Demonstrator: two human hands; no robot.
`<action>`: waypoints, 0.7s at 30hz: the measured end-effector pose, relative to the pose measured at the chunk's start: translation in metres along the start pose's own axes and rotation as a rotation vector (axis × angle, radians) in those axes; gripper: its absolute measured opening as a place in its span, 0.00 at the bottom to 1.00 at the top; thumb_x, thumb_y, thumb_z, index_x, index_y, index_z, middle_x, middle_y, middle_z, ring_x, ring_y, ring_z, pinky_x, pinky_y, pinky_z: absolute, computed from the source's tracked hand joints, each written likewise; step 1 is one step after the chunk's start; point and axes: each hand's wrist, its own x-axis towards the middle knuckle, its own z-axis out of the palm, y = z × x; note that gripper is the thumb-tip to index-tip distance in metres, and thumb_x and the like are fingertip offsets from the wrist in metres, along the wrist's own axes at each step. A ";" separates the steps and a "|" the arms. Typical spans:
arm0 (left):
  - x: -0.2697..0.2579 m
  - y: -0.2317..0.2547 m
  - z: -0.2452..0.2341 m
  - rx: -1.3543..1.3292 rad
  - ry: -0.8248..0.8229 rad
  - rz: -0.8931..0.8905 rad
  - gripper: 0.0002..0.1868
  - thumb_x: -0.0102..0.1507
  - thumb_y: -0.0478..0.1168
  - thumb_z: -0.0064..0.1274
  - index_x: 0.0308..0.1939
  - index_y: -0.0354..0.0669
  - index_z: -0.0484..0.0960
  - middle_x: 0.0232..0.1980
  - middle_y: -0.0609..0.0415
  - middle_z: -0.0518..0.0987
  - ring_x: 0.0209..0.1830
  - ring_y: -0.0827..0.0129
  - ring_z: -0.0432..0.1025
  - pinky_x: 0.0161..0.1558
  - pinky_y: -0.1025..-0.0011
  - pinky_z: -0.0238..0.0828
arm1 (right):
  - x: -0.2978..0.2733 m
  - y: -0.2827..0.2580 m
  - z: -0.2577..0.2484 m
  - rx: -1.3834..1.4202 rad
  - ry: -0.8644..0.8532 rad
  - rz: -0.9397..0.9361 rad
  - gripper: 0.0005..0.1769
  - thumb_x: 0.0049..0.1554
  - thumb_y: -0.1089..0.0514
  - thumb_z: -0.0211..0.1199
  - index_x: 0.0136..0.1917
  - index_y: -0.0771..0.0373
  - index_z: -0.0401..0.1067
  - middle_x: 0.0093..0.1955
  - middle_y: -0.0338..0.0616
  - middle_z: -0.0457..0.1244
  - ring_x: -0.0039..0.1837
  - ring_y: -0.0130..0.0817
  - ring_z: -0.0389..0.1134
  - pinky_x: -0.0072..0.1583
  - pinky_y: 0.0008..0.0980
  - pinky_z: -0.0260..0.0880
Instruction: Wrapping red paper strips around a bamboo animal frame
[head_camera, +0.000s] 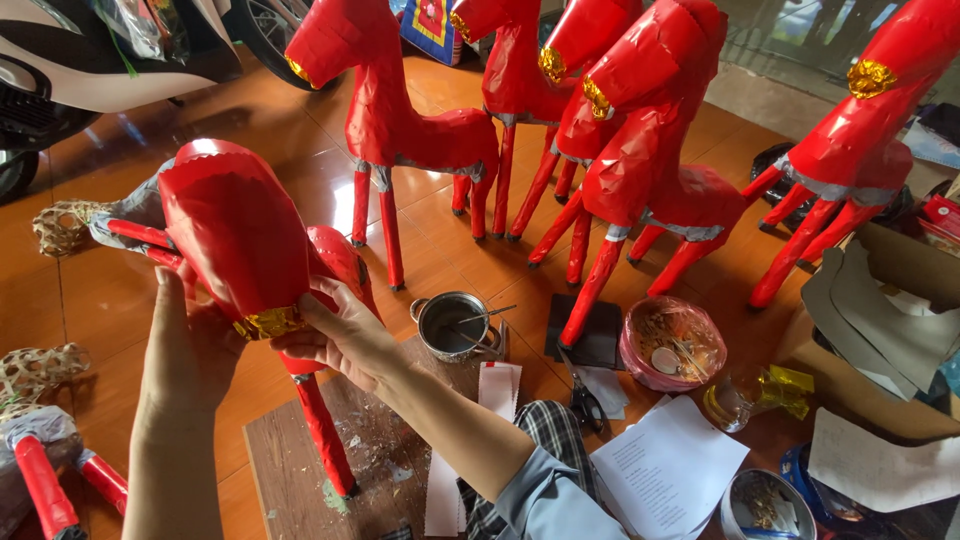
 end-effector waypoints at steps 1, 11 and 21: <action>-0.002 0.006 0.008 0.000 0.001 0.000 0.29 0.65 0.67 0.40 0.66 0.63 0.70 0.47 0.61 0.80 0.40 0.74 0.75 0.37 0.75 0.71 | -0.001 -0.001 0.000 0.001 0.000 0.001 0.38 0.57 0.48 0.67 0.72 0.58 0.52 0.51 0.60 0.66 0.46 0.42 0.73 0.51 0.32 0.76; 0.018 0.009 -0.003 -0.062 -0.029 -0.023 0.35 0.61 0.71 0.40 0.64 0.57 0.68 0.43 0.61 0.78 0.39 0.70 0.76 0.41 0.67 0.74 | -0.006 -0.007 0.003 -0.029 -0.053 0.031 0.39 0.58 0.47 0.66 0.71 0.62 0.50 0.45 0.62 0.68 0.43 0.42 0.73 0.45 0.30 0.76; 0.069 -0.059 -0.091 -0.344 0.116 -0.098 0.35 0.61 0.71 0.41 0.66 0.62 0.68 0.50 0.39 0.77 0.44 0.48 0.75 0.51 0.56 0.73 | 0.010 0.022 -0.037 -0.099 0.096 0.100 0.25 0.61 0.46 0.61 0.68 0.46 0.56 0.39 0.58 0.68 0.39 0.43 0.73 0.40 0.32 0.77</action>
